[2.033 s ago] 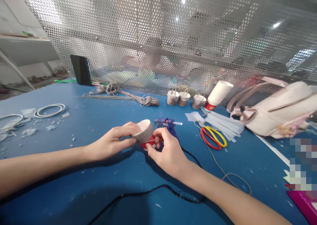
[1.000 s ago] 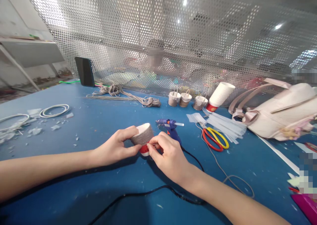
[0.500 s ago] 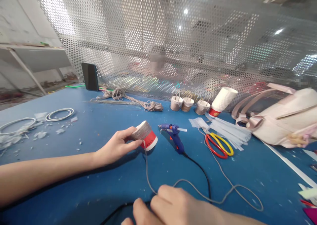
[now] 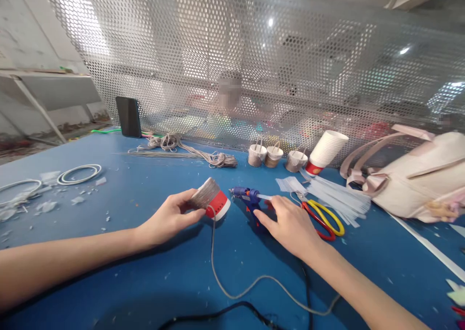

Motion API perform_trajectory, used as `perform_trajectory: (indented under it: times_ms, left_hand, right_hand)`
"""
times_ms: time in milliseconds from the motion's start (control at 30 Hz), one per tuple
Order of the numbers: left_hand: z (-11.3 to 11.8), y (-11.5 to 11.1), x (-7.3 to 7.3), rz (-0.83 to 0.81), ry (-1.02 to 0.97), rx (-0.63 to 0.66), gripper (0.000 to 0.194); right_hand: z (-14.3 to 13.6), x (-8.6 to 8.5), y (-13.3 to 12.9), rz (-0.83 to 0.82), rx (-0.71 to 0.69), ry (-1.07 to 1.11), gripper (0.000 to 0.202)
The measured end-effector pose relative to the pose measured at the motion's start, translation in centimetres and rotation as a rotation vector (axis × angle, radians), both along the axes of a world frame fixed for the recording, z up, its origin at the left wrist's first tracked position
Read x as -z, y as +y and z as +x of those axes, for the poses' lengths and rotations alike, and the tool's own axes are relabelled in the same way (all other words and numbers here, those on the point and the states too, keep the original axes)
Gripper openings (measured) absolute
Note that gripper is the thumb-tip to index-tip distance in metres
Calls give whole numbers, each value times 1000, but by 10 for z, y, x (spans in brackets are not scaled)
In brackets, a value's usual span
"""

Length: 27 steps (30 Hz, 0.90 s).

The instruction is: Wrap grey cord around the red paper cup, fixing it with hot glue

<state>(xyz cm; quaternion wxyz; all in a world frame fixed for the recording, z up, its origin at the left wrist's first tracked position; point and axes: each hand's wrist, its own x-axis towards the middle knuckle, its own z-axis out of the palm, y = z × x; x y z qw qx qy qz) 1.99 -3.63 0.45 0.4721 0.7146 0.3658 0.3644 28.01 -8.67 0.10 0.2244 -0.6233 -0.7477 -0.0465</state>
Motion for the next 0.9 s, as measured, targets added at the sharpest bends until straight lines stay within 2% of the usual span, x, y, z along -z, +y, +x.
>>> perform_trajectory:
  times_ms: [67,133,200,400,567,667,900]
  left_hand:
    - [1,0,1,3,15,0,18]
    - [1,0,2,9,36,-12,19]
    - [1,0,2,13,49,-19,19]
    - [1,2,5,-11,59,-9,21]
    - [0,2,10,-2,74,-40,20]
    - [1,3,11,16,76,-55,18]
    - [1,6,12,15,64,-93,20]
  right_hand:
    - [-3,8,13,-153,26,194,35]
    - [-8,13,24,-282,-13,393,36]
    - [-15,15,30,-343,-56,505,36]
    - [-31,20,36,-307,-8,572,33]
    - [-37,21,44,-272,-34,613,24]
    - [-38,15,37,-259,-36,640,19]
    - [-42,-13,-11,-195,-104,582,19]
